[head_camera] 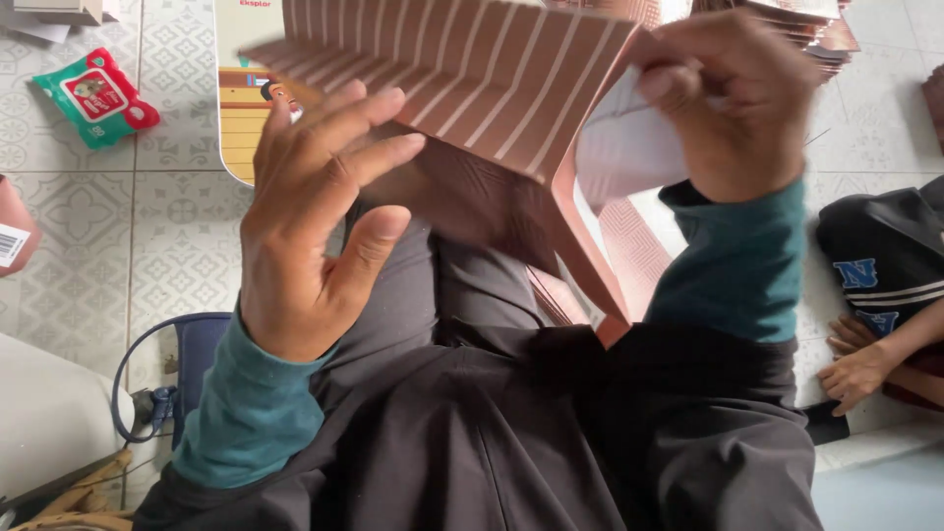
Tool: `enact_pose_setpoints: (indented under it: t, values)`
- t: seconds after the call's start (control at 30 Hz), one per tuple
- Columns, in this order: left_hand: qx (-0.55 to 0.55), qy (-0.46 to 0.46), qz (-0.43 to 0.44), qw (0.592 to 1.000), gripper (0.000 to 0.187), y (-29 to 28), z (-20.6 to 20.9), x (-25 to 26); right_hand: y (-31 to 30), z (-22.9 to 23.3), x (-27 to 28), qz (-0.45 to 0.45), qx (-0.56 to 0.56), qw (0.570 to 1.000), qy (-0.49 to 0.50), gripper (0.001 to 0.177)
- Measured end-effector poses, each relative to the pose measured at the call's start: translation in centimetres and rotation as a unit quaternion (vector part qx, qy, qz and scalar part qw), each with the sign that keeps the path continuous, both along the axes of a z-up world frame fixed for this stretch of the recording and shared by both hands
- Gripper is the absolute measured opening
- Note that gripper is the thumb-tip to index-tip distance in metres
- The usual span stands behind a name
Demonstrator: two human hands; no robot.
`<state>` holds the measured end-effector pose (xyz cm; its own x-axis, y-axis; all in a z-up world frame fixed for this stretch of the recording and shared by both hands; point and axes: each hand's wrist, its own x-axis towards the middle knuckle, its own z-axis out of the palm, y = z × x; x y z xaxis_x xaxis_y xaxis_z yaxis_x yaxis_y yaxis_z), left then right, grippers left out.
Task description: Folding a patterned paper sheet into a small box on a lap desk.
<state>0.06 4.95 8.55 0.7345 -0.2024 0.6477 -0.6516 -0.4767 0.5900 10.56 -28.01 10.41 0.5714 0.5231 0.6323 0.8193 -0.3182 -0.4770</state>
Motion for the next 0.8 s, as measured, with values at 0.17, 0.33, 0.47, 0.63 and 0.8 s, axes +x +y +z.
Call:
enact_pose_setpoints:
  t: [0.17, 0.33, 0.47, 0.63, 0.8]
  values:
    - [-0.02, 0.002, 0.031, 0.999, 0.043, 0.5, -2.3, 3.1, 4.4, 1.4, 0.2, -0.105, -0.088, 0.938, -0.32, 0.009]
    - [-0.059, 0.045, 0.008, 0.997, 0.104, 0.5, -12.6, 10.3, 11.1, -6.9, 2.5, -0.197, -0.165, 0.849, -0.462, 0.024]
    - [0.129, 0.083, 0.101, 0.983, 0.093, 0.6, -22.0, 14.4, 12.7, -17.1, 4.2, -0.142, -0.19, 0.926, -0.294, 0.035]
    - [0.108, 0.088, 0.088, 0.986, 0.06, 1.9, -25.3, 15.4, 6.6, -17.1, 3.1, -0.062, -0.012, 0.993, -0.103, 0.068]
    - [0.101, 0.113, 0.064, 0.986, 0.07, 2.0, -24.7, 15.7, -0.1, -23.6, 6.4, -0.145, 0.084, 0.969, 0.183, 0.083]
